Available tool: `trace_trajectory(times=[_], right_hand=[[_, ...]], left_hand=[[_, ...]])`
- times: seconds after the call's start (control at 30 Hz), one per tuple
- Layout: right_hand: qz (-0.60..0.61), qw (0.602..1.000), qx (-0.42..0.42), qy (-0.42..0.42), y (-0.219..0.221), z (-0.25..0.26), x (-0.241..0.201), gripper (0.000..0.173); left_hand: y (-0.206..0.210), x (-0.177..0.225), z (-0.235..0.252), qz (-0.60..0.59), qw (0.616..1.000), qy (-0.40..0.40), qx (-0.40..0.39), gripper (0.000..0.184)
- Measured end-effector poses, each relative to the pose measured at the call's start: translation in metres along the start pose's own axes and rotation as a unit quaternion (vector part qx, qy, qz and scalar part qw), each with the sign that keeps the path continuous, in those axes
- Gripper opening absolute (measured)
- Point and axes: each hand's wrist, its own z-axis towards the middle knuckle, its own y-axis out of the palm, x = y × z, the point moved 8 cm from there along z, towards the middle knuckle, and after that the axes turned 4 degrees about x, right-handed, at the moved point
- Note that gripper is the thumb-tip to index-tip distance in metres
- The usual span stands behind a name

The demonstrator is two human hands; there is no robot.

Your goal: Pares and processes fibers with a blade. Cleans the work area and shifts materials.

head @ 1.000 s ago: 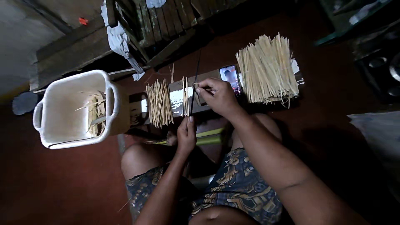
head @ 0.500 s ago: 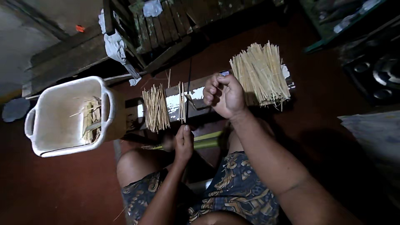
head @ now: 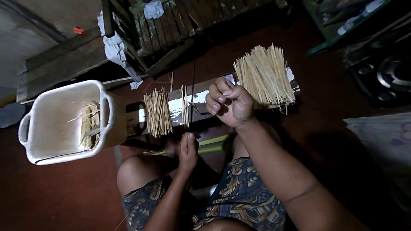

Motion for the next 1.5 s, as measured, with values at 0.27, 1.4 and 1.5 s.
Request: trace_trajectory(times=[0.27, 1.4, 1.5], right_hand=[[0.066, 0.995, -0.061, 0.04, 0.032, -0.017, 0.003, 0.022], [-0.59, 0.797, -0.066, -0.109, 0.049, -0.033, 0.003, 0.004], [-0.619, 0.775, -0.065, -0.108, 0.049, -0.035, 0.009, 0.006]], left_hand=[[0.002, -0.001, -0.006, -0.01, 1.0, -0.004, -0.011, 0.046], [-0.032, 0.15, 0.035, 0.127, 0.984, 0.126, 0.016, 0.011], [-0.037, 0.143, 0.036, 0.177, 0.977, 0.114, 0.02, 0.01]])
